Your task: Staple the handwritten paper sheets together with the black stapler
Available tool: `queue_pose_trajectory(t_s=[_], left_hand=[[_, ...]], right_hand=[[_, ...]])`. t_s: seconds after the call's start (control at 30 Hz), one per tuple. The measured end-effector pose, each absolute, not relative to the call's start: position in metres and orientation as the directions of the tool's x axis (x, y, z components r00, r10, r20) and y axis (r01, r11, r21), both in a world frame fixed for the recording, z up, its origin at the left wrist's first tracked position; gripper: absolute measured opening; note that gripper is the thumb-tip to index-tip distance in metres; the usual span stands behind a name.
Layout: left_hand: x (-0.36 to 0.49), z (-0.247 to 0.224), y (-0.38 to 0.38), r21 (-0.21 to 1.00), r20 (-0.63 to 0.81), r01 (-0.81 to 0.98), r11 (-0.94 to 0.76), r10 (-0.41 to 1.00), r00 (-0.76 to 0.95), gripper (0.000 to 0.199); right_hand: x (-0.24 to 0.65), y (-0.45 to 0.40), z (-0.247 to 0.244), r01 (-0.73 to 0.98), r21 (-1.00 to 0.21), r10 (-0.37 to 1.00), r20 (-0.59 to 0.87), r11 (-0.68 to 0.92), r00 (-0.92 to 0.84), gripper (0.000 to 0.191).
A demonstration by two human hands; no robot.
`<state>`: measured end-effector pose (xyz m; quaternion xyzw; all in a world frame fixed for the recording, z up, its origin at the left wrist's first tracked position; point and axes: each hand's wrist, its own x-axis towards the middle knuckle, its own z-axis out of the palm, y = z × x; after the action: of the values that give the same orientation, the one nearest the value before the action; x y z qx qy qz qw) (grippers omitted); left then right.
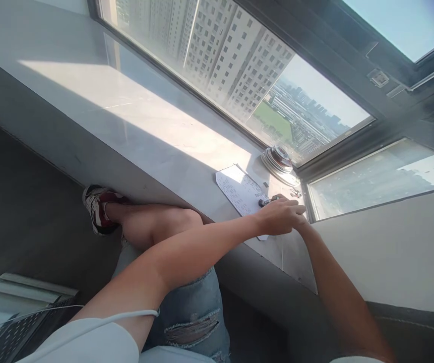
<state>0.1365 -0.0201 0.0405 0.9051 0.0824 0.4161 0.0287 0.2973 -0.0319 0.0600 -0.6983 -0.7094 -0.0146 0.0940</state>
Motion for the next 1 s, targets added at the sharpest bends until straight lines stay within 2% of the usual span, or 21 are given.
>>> queue_pose_trajectory(t_s=[0.1, 0.2, 0.3, 0.47, 0.57, 0.67, 0.77, 0.83, 0.87, 0.93, 0.97, 1.0], left_hand=[[0.141, 0.037, -0.031, 0.015, 0.754, 0.023, -1.000, 0.027, 0.656, 0.026], [0.138, 0.037, -0.034, -0.024, 0.749, -0.008, -1.000, -0.023, 0.662, 0.027], [0.136, 0.037, -0.034, -0.027, 0.732, -0.017, -0.999, -0.032, 0.681, 0.027], [0.136, 0.034, -0.034, 0.004, 0.721, -0.030, -1.000, -0.018, 0.693, 0.027], [0.135, 0.036, -0.035, 0.046, 0.685, -0.024, -0.999, 0.014, 0.729, 0.026], [0.131, 0.040, -0.036, 0.077, 0.648, -0.006, -0.997, 0.045, 0.760, 0.027], [0.129, 0.043, -0.037, 0.069, 0.643, -0.003, -0.998, 0.042, 0.765, 0.026], [0.130, 0.043, -0.038, 0.066, 0.646, -0.008, -0.998, 0.036, 0.762, 0.026], [0.130, 0.043, -0.038, 0.069, 0.645, -0.011, -0.998, 0.036, 0.763, 0.025], [0.132, 0.041, -0.037, 0.076, 0.644, -0.016, -0.997, 0.037, 0.764, 0.024], [0.132, 0.041, -0.037, 0.076, 0.646, -0.015, -0.997, 0.038, 0.762, 0.024], [0.132, 0.040, -0.036, 0.074, 0.652, -0.012, -0.997, 0.039, 0.757, 0.024]], right_hand=[[0.309, -0.028, 0.065, 0.961, -0.274, 0.997, 0.070, 0.051, -0.033, 0.042], [0.311, -0.008, 0.071, 0.908, -0.397, 0.991, 0.053, 0.137, -0.127, 0.052], [0.299, 0.011, 0.069, 0.878, -0.437, 0.981, 0.089, 0.196, -0.175, 0.057], [0.277, 0.023, 0.055, 0.846, -0.435, 0.951, 0.129, 0.308, -0.281, 0.044], [0.281, 0.023, 0.056, 0.809, -0.511, 0.949, 0.046, 0.291, -0.312, 0.053], [0.294, 0.021, 0.068, 0.777, -0.544, 0.896, -0.096, 0.317, -0.433, 0.064], [0.308, 0.019, 0.076, 0.766, -0.555, 0.864, -0.157, 0.324, -0.478, 0.052], [0.316, 0.019, 0.073, 0.731, -0.620, 0.894, -0.102, 0.287, -0.437, 0.042], [0.321, 0.021, 0.068, 0.699, -0.668, 0.928, -0.035, 0.254, -0.371, 0.046], [0.330, 0.025, 0.054, 0.637, -0.748, 0.982, 0.141, 0.188, -0.125, 0.059], [0.335, 0.028, 0.046, 0.633, -0.756, 0.975, 0.224, 0.168, 0.008, 0.062], [0.340, 0.030, 0.038, 0.666, -0.728, 0.958, 0.277, 0.162, 0.070, 0.058]])
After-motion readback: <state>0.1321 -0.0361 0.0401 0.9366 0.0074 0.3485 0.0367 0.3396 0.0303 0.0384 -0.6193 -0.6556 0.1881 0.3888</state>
